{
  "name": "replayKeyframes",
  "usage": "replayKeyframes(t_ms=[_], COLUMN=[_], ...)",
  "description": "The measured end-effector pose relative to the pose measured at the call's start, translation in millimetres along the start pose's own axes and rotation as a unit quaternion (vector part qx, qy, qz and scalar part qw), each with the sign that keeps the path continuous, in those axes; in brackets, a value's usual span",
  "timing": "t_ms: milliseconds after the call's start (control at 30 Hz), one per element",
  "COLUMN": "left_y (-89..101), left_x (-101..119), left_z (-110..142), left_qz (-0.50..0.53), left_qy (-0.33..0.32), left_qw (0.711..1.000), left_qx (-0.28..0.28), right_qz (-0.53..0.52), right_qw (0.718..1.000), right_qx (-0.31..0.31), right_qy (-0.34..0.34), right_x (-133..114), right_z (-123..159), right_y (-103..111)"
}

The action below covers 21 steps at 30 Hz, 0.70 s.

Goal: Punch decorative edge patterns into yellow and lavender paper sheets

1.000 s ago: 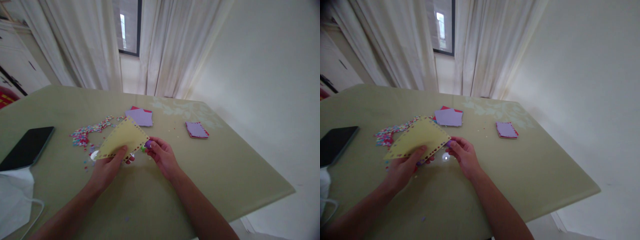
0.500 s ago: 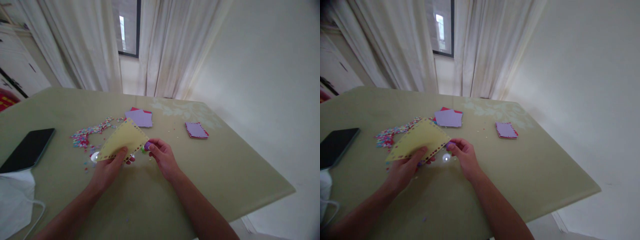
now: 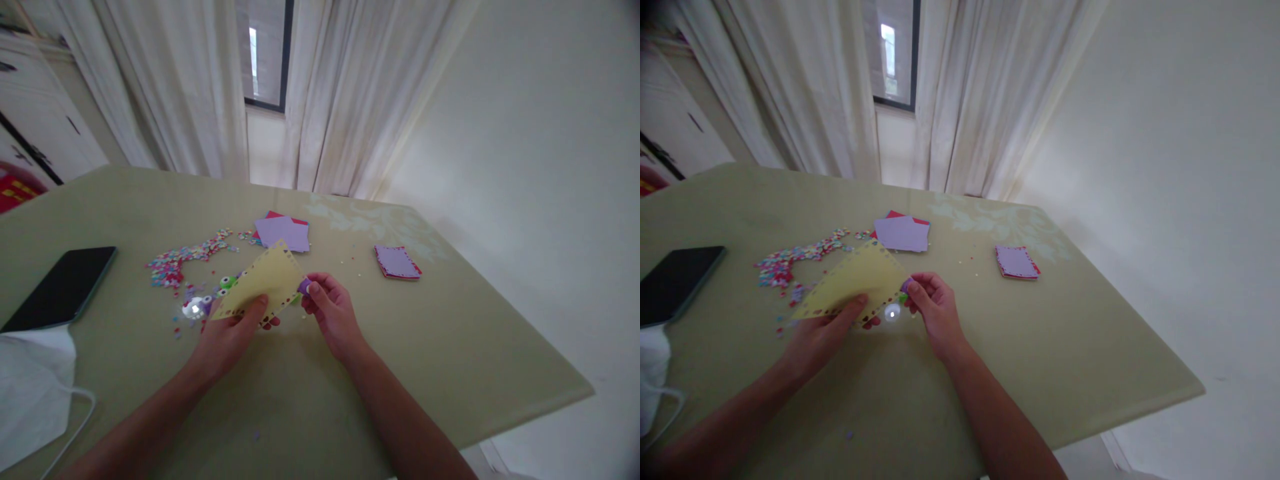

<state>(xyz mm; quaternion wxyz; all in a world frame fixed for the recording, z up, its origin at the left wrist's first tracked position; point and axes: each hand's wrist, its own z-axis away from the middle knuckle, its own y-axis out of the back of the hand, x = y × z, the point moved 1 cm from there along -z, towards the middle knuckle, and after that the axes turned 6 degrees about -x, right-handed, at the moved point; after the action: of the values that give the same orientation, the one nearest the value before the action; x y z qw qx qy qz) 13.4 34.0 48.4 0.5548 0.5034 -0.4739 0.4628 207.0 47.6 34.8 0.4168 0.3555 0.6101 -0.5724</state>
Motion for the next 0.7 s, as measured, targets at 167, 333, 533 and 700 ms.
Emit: replayKeyframes(t_ms=[167, 333, 533, 700], left_y=[-3.6, -5.6, -7.4, -9.6], left_x=[-1.8, -3.7, -7.2, -2.8], left_z=[1.7, 1.6, 1.0, 3.1], left_qz=[0.022, 0.032, 0.027, 0.039], left_qy=[-0.012, -0.019, -0.023, -0.014], left_qw=[1.000, 0.999, 0.998, 0.998], left_qx=[-0.002, -0.018, -0.045, -0.049], right_qz=[0.015, 0.029, 0.024, 0.006], right_qw=[1.000, 0.999, 0.999, 0.999], right_qx=[-0.018, -0.021, -0.022, -0.024], right_qy=[-0.018, -0.015, -0.028, -0.048], right_x=[2.1, 3.5, 2.4, 1.2], right_z=[-0.8, -1.4, -1.0, -0.2], right_y=[0.3, 2.4, 1.3, -0.6])
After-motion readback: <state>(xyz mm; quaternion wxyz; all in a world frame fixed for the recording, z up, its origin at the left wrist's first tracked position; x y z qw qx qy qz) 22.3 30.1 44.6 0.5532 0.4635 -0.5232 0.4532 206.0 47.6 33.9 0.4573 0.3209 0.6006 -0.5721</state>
